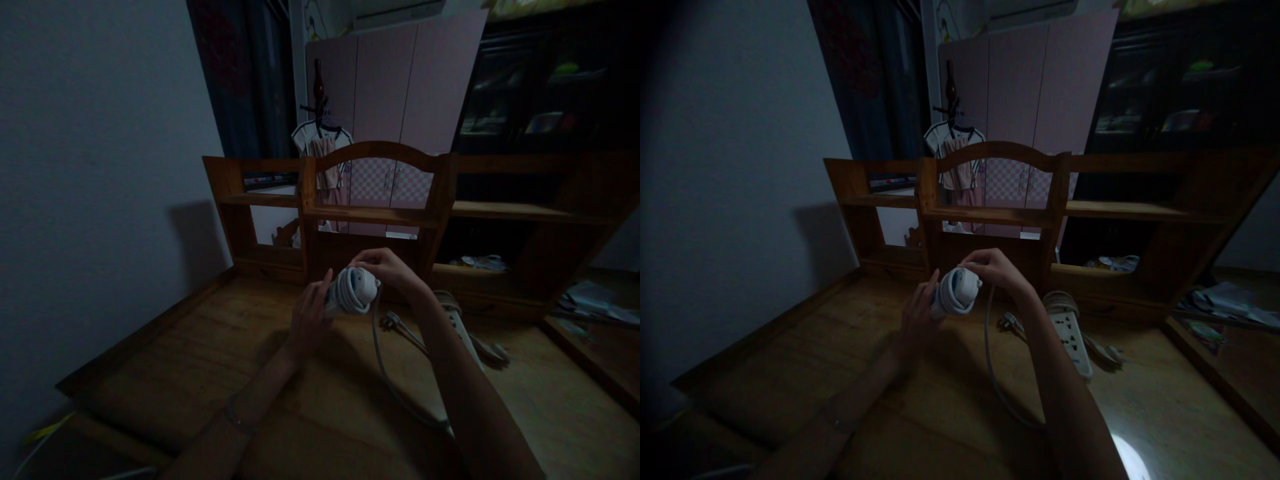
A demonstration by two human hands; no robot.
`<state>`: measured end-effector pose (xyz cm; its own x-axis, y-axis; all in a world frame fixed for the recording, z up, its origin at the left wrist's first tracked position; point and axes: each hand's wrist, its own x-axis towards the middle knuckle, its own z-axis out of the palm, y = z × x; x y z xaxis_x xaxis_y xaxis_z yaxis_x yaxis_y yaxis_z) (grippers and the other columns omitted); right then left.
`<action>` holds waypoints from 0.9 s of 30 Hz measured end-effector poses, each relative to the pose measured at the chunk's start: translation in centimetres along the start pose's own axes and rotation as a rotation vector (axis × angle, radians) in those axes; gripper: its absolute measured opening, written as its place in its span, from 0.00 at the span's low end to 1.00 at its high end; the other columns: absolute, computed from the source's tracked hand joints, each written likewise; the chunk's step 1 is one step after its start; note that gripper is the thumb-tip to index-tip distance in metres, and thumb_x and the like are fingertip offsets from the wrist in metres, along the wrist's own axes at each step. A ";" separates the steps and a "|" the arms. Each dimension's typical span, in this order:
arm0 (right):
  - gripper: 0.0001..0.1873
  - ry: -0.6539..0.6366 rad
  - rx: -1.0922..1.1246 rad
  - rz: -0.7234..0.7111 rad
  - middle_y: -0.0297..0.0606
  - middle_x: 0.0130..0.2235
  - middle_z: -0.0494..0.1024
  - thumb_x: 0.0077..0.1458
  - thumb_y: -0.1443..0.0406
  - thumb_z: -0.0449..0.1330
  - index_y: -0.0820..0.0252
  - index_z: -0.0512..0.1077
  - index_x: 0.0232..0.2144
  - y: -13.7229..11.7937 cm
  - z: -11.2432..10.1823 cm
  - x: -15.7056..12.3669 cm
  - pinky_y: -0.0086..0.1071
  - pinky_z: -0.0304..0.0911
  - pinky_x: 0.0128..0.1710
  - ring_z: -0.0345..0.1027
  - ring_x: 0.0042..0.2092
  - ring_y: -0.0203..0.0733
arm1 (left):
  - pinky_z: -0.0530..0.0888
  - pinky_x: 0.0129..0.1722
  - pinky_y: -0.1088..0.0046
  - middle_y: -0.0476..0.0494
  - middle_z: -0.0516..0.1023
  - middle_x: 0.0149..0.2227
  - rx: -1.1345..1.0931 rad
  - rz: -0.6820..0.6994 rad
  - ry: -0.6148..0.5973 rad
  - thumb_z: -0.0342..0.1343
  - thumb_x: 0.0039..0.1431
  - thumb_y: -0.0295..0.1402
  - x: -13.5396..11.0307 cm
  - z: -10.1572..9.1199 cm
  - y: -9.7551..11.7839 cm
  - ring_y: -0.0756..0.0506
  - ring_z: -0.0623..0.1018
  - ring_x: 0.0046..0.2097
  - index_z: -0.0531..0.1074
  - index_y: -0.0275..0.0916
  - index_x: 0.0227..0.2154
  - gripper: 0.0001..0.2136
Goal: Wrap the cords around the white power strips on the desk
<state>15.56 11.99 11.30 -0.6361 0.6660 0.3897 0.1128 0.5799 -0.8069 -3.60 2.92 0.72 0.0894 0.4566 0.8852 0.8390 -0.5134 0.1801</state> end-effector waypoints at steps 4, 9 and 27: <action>0.20 0.018 0.008 0.027 0.37 0.31 0.76 0.48 0.55 0.61 0.67 0.76 0.34 0.2 0.5 0.2 0.26 0.58 0.29 0.65 0.30 0.35 | 0.69 0.49 0.64 0.36 0.71 0.51 -0.192 -0.217 -0.002 0.55 0.54 0.28 0.4 0.1 1.1 0.41 0.72 0.50 0.57 0.42 0.60 0.29; 0.23 0.032 -0.150 0.058 0.34 0.27 0.73 0.53 0.51 0.57 0.67 0.77 0.34 1.5 1.7 0.7 0.25 0.53 0.25 0.59 0.26 0.32 | 0.71 0.46 0.68 0.44 0.75 0.44 -0.582 -0.628 0.061 0.60 0.51 0.33 0.6 0.1 2.0 0.43 0.75 0.45 0.66 0.44 0.50 0.21; 0.13 0.003 -0.574 0.117 0.42 0.37 0.80 0.58 0.62 0.55 0.61 0.78 0.36 2.0 3.8 0.6 0.27 0.60 0.38 0.73 0.39 0.42 | 0.76 0.25 0.71 0.48 0.76 0.35 -1.119 -1.024 -0.009 0.61 0.50 0.43 0.5 0.4 -0.5 0.48 0.77 0.27 0.59 0.46 0.52 0.28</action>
<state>12.55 11.75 8.22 -0.5926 0.7416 0.3143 0.5780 0.6633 -0.4753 -3.73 3.69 0.88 -0.2556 0.9502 0.1781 -0.2875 -0.2506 0.9244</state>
